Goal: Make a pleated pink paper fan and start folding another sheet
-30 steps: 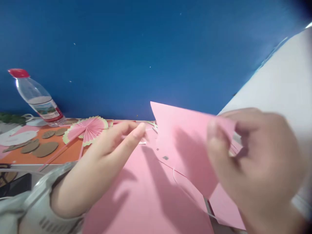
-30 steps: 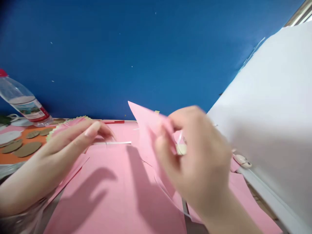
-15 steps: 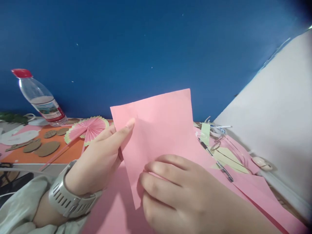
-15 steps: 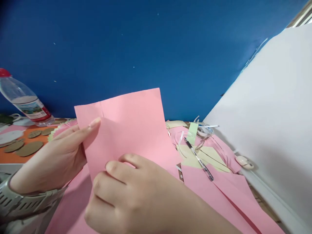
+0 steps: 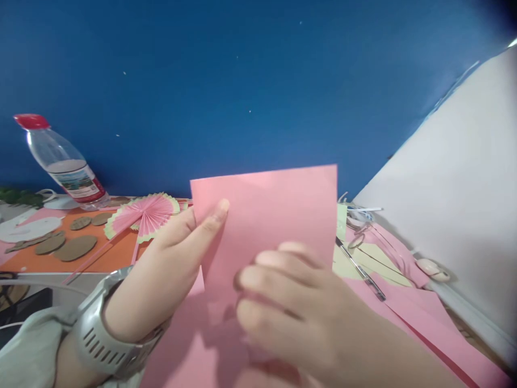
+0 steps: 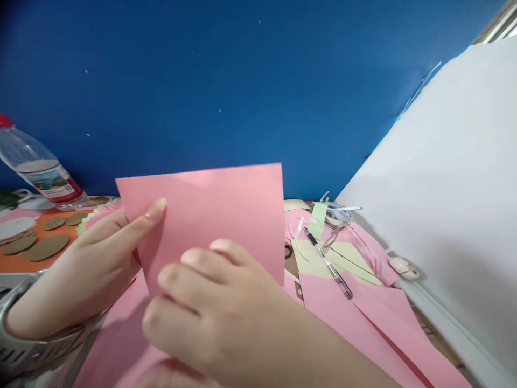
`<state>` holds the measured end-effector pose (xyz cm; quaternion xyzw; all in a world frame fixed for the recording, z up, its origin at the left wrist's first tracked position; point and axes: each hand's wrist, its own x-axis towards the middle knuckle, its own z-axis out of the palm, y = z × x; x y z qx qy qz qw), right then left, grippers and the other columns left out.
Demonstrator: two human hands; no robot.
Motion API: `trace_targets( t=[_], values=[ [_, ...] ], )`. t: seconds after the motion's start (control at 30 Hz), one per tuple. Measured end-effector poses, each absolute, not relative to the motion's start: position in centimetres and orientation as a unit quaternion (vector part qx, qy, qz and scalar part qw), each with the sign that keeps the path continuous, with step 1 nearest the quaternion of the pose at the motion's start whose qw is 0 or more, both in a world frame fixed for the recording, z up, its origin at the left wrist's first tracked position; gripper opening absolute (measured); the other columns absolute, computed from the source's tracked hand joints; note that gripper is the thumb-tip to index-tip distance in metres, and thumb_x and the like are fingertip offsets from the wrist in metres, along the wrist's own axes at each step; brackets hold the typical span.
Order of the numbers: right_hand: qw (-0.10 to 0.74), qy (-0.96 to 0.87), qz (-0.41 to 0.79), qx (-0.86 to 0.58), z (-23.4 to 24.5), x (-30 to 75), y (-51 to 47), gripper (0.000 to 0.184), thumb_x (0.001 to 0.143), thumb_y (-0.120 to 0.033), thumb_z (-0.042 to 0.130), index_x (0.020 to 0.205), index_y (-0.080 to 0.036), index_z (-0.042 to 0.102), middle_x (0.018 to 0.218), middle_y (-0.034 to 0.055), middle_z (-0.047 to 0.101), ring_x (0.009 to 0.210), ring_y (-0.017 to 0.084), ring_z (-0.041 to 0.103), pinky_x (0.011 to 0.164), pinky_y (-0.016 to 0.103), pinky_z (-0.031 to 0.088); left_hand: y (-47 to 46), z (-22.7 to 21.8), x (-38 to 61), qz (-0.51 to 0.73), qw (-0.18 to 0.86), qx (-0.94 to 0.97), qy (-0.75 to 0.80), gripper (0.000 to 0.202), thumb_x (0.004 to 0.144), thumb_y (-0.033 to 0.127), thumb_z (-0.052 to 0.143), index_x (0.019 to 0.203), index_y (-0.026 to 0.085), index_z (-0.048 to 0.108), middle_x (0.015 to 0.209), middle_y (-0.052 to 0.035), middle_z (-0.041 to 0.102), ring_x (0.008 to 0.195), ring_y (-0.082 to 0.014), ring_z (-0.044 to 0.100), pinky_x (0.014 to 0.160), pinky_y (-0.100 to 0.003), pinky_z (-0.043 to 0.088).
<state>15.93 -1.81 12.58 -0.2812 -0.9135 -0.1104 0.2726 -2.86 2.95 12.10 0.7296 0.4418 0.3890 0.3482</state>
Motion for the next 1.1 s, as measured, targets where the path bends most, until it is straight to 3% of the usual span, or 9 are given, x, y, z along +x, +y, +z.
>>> trace_targets(
  t=[0.13, 0.27, 0.57, 0.7, 0.8, 0.87, 0.93, 1.0, 1.1],
  values=[
    [0.361, -0.805, -0.119, -0.456, 13.8, 17.1, -2.1, 0.044, 0.086, -0.036, 0.062, 0.124, -0.021, 0.047, 0.122, 0.0102, 0.058, 0.118, 0.027, 0.049, 0.098, 0.041, 0.037, 2.1, 13.1, -1.7, 0.267, 0.451, 0.743, 0.415, 0.040, 0.092, 0.045, 0.042, 0.061, 0.020, 0.047, 0.057, 0.0041, 0.038, 0.050, -0.0094, 0.037, 0.045, -0.020, 0.036],
    [0.270, -0.819, 0.070, -0.502, 14.7, 17.7, -1.9, 0.009, 0.093, -0.029, 0.051, 0.096, -0.026, 0.059, 0.096, 0.0018, 0.066, 0.091, 0.019, 0.061, 0.071, 0.030, 0.047, 1.7, 13.2, -1.2, 0.177, 0.439, 0.800, 0.368, 0.035, 0.092, 0.040, 0.042, 0.068, 0.019, 0.056, 0.062, 0.0030, 0.050, 0.055, -0.0100, 0.045, 0.048, -0.020, 0.037],
    [0.375, -0.661, 0.128, -0.637, 17.4, 21.9, -0.8, 0.027, 0.088, -0.050, 0.052, 0.082, -0.025, 0.058, 0.076, -0.0005, 0.065, 0.065, 0.016, 0.058, 0.058, 0.028, 0.045, 3.2, 14.5, -3.8, 0.165, 0.374, 0.825, 0.391, 0.038, 0.092, 0.049, 0.045, 0.070, 0.019, 0.053, 0.066, 0.0038, 0.046, 0.061, -0.0101, 0.045, 0.054, -0.020, 0.036],
    [0.277, -0.718, 0.124, -0.626, 17.0, 24.3, -0.8, 0.034, 0.087, -0.055, 0.051, 0.109, -0.030, 0.058, 0.103, 0.0023, 0.067, 0.087, 0.023, 0.064, 0.065, 0.034, 0.052, 3.5, 14.7, -4.1, 0.197, 0.351, 0.817, 0.414, 0.033, 0.091, 0.049, 0.048, 0.076, 0.021, 0.059, 0.069, 0.0041, 0.054, 0.065, -0.0103, 0.050, 0.058, -0.020, 0.038],
    [0.235, -0.773, -0.026, -0.588, 16.2, 23.4, -1.2, 0.054, 0.089, -0.044, 0.051, 0.140, -0.035, 0.035, 0.136, 0.0035, 0.053, 0.122, 0.029, 0.052, 0.093, 0.048, 0.046, 3.0, 14.3, -3.4, 0.189, 0.338, 0.822, 0.418, 0.031, 0.090, 0.047, 0.050, 0.076, 0.021, 0.061, 0.068, 0.0041, 0.059, 0.064, -0.0109, 0.054, 0.059, -0.021, 0.039],
    [0.205, -0.819, -0.076, -0.530, 15.7, 21.7, -1.8, 0.045, 0.090, -0.035, 0.050, 0.135, -0.031, 0.045, 0.132, 0.0040, 0.057, 0.123, 0.029, 0.051, 0.101, 0.054, 0.038, 2.5, 14.0, -2.8, 0.189, 0.325, 0.823, 0.425, 0.030, 0.090, 0.046, 0.051, 0.077, 0.022, 0.062, 0.068, 0.0038, 0.062, 0.064, -0.0115, 0.055, 0.058, -0.021, 0.040],
    [0.196, -0.834, -0.039, -0.515, 15.4, 19.8, -2.3, 0.025, 0.091, -0.025, 0.048, 0.112, -0.029, 0.060, 0.110, 0.0021, 0.068, 0.106, 0.025, 0.061, 0.087, 0.047, 0.047, 2.0, 13.8, -2.1, 0.198, 0.332, 0.818, 0.425, 0.030, 0.090, 0.047, 0.050, 0.078, 0.022, 0.062, 0.068, 0.0041, 0.063, 0.062, -0.0110, 0.056, 0.055, -0.021, 0.039],
    [0.210, -0.827, -0.001, -0.521, 15.2, 18.5, -2.8, 0.023, 0.090, -0.016, 0.044, 0.097, -0.028, 0.062, 0.094, 0.0006, 0.070, 0.088, 0.022, 0.064, 0.072, 0.039, 0.050, 1.5, 13.6, -1.7, 0.219, 0.349, 0.811, 0.416, 0.030, 0.090, 0.048, 0.050, 0.079, 0.022, 0.062, 0.068, 0.0041, 0.063, 0.061, -0.0108, 0.056, 0.053, -0.020, 0.039],
    [0.223, -0.805, 0.038, -0.548, 15.1, 18.1, -3.0, 0.020, 0.090, -0.015, 0.042, 0.090, -0.027, 0.058, 0.089, -0.0005, 0.067, 0.084, 0.020, 0.061, 0.068, 0.035, 0.048, 1.2, 13.6, -1.5, 0.269, 0.357, 0.798, 0.406, 0.027, 0.091, 0.045, 0.051, 0.081, 0.022, 0.062, 0.073, 0.0031, 0.065, 0.069, -0.0118, 0.058, 0.057, -0.020, 0.042]
  ],
)
